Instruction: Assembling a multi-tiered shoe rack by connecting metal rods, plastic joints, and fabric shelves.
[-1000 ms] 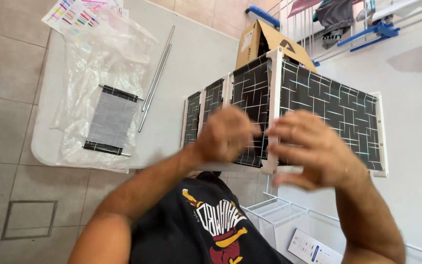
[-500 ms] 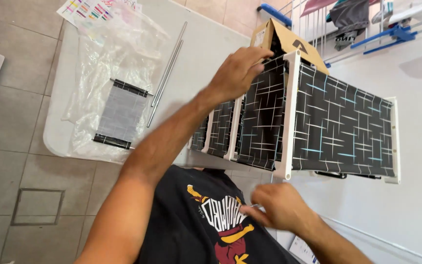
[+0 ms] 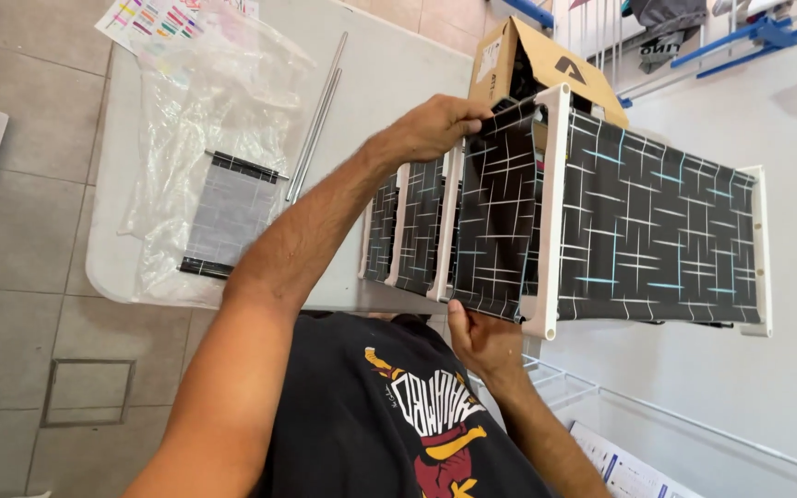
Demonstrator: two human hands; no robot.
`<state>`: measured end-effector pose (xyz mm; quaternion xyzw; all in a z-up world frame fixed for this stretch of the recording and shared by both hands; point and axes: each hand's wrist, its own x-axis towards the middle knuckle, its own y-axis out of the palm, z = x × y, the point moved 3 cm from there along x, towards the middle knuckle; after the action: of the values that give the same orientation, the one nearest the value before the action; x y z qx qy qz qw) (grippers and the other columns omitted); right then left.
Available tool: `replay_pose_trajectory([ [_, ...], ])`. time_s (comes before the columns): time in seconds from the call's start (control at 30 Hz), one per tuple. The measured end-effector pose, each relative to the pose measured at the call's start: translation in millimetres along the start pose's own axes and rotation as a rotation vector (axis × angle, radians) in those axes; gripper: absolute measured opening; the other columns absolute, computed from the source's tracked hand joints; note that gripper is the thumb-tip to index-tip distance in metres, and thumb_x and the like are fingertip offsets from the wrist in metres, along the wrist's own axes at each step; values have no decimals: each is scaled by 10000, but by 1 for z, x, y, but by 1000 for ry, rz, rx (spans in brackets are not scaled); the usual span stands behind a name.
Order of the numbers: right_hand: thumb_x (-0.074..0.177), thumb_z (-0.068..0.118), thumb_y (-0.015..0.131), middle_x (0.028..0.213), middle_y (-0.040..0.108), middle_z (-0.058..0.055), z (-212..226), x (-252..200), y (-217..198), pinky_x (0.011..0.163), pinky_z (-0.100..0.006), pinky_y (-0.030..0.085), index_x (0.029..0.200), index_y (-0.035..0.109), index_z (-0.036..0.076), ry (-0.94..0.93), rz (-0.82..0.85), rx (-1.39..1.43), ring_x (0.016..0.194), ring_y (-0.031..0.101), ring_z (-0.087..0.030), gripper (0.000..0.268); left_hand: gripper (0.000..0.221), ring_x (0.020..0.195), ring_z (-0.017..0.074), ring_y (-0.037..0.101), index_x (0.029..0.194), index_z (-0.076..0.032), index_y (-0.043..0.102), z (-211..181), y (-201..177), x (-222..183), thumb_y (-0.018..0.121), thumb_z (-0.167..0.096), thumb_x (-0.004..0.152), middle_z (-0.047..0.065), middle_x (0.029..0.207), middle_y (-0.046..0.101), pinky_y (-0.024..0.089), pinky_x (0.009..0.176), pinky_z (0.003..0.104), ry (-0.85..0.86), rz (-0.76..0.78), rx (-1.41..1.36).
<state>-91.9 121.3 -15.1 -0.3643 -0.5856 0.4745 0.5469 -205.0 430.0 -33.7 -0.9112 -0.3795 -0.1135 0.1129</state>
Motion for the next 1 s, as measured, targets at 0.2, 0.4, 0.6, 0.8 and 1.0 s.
replay_pose_trajectory([
  [0.2,979,96,576,461,373,68,36,33,-35,342,-305,326,655,425,173,-82,-33,210,366,360,-122,365,277,906,135,623,1027,-163,702,-26,-11,-4,428,-143,1063,-11,945,682,517,873,345,-133,100,-61],
  [0.4,973,619,433,710,734,9,35,45,-81,556,-358,529,999,744,258,477,905,-42,695,718,-195,477,270,1068,203,673,1113,-150,676,-38,-3,-19,414,-157,1047,74,1125,727,529,991,441,-136,32,-29],
  [0.6,877,246,711,638,656,-14,43,79,-222,540,-294,548,730,661,90,-370,230,877,541,631,-165,221,240,763,258,593,907,-39,593,-153,49,-110,431,-98,1073,113,800,586,532,708,389,673,-627,163],
  [0.8,956,456,814,1359,645,-151,28,118,-200,1126,-518,465,1310,593,125,-839,195,-96,1258,631,-322,532,481,683,242,443,902,-21,658,-180,101,-150,537,-475,1005,62,774,446,333,636,414,636,-357,236],
  [1.0,1011,507,633,1416,618,-172,18,127,-194,1144,-600,430,1310,616,63,-968,277,-167,1333,584,-349,535,334,686,228,457,942,-52,719,-177,107,-158,599,-355,1015,53,778,514,342,665,399,607,-472,240],
])
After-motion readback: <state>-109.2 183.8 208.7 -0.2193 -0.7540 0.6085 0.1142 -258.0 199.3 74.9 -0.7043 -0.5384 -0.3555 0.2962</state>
